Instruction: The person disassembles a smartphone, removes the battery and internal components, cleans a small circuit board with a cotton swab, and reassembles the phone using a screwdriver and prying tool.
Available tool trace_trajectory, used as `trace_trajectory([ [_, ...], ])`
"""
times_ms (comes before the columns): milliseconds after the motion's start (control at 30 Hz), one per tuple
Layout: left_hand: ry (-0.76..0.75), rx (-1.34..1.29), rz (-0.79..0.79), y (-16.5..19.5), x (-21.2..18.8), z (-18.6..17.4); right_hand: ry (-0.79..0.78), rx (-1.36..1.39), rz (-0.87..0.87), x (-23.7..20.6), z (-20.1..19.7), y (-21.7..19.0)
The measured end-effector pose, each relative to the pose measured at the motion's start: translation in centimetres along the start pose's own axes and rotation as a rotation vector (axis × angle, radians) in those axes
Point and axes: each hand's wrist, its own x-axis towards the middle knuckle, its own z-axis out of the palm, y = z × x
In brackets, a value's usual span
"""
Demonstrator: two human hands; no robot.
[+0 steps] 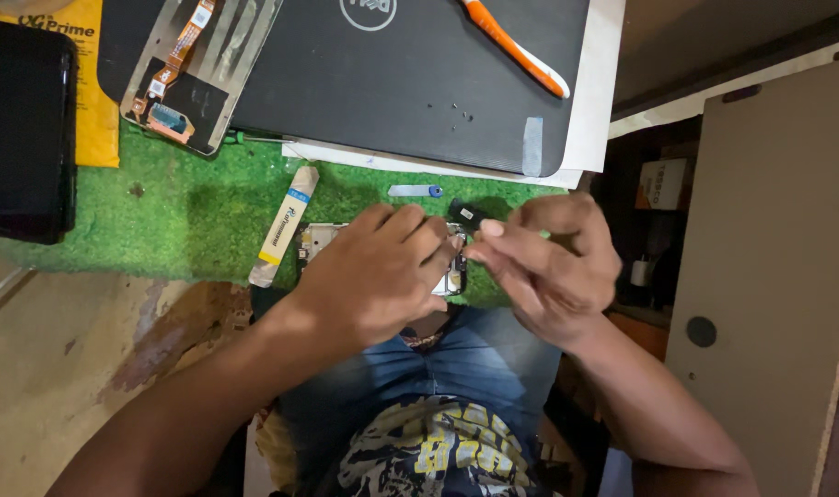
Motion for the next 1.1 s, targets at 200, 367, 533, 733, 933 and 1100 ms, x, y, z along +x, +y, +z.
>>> trace_trajectory([
  [200,0.002,-0.031,-0.010,0.0,0.0,-0.1,-0.140,0.185,0.033,0.5,-0.3,-0.1],
  [367,-0.046,-0.022,0.003,0.1,0.0,-0.3,-0.018,-0.067,-0.017,1.1,-0.1,-0.8],
  [533,-0.061,-0.047,-0.022,0.1,0.1,-0.3,-0.147,0.162,0.020,1.8,-0.6,-0.7],
  [733,-0.033,-0.058,-0.013,0.0,0.0,-0.1,-0.109,0.168,0.032,1.8,-0.4,-0.8],
  [933,0.043,-0.057,-0.005,0.0,-0.1,-0.1,-0.080,0.114,-0.002,1.7,-0.1,-0.7],
  [1100,-0.040,-0.075,-0.020,0.1,-0.1,-0.4,-0.030,-0.078,-0.017,1.9,-0.4,-1.3],
])
